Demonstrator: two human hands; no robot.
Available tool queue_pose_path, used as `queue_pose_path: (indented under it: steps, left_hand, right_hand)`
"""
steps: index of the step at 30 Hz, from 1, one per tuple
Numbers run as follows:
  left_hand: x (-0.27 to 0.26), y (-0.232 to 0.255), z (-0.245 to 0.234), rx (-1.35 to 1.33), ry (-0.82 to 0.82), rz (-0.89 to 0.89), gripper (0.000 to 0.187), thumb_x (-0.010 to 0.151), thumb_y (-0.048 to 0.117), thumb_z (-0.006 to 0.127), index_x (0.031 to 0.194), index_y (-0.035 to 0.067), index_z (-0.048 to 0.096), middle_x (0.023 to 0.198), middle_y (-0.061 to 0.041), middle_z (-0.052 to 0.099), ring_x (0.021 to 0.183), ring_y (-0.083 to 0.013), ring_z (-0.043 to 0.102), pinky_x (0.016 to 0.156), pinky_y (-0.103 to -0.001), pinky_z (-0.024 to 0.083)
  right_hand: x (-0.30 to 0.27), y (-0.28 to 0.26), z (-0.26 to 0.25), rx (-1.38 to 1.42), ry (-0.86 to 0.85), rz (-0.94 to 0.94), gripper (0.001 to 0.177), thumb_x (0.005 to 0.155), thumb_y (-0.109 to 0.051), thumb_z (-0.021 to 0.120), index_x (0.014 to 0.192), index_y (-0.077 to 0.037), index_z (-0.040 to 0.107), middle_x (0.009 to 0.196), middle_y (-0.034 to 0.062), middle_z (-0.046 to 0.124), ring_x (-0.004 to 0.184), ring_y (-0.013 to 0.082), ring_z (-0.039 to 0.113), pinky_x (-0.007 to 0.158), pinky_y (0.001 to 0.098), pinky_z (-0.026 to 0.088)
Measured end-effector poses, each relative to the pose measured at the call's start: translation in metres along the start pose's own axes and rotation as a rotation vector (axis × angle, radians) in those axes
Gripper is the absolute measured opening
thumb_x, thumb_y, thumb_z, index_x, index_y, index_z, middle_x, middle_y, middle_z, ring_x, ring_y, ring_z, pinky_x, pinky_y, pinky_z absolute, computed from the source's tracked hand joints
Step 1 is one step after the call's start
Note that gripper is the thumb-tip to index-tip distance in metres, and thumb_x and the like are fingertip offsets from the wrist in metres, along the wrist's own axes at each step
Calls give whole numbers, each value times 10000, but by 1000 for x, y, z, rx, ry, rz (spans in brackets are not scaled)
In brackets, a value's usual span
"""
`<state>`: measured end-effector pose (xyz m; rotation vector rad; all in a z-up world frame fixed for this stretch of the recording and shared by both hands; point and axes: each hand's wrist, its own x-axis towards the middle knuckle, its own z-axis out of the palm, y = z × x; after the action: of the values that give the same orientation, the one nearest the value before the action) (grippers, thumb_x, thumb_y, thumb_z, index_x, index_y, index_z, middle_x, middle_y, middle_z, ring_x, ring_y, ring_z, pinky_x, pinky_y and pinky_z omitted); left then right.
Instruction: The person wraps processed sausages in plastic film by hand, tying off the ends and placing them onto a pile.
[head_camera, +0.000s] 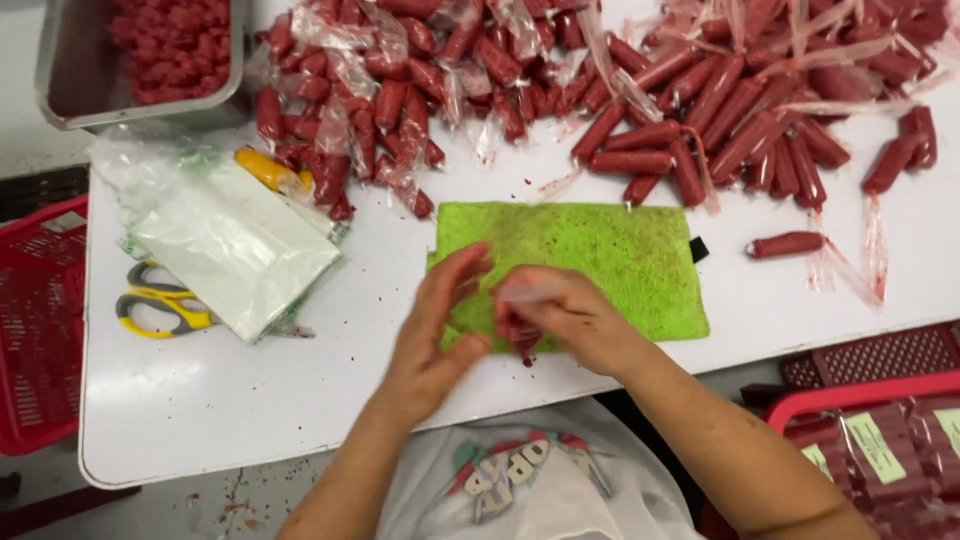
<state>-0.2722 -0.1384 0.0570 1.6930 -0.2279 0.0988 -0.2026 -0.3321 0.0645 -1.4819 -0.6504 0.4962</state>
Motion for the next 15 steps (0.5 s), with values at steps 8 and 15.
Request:
queue_pose_path:
  steps: [8,15]
  left_hand:
    - [47,30,48,-902,135,-40,394,944,421,589,720,125,458,533,10,290,527,-162,403,916,-384,486]
    - [-18,59,12,-339,-79,113,531,1030,510,471,680,112,506,665,-30,516,710,-210,532,874,-396,497]
  right_hand:
    - [-12,20,-15,148,-64,-11,272,830,-11,461,994,39,672,918,124,560,885,235,596,823,338,509]
    - [-22,-4,-31,-536,-298,-398,297,1072,-236,356,987,-128,620,1338,71,543,1535,405,207,1232,634,-131]
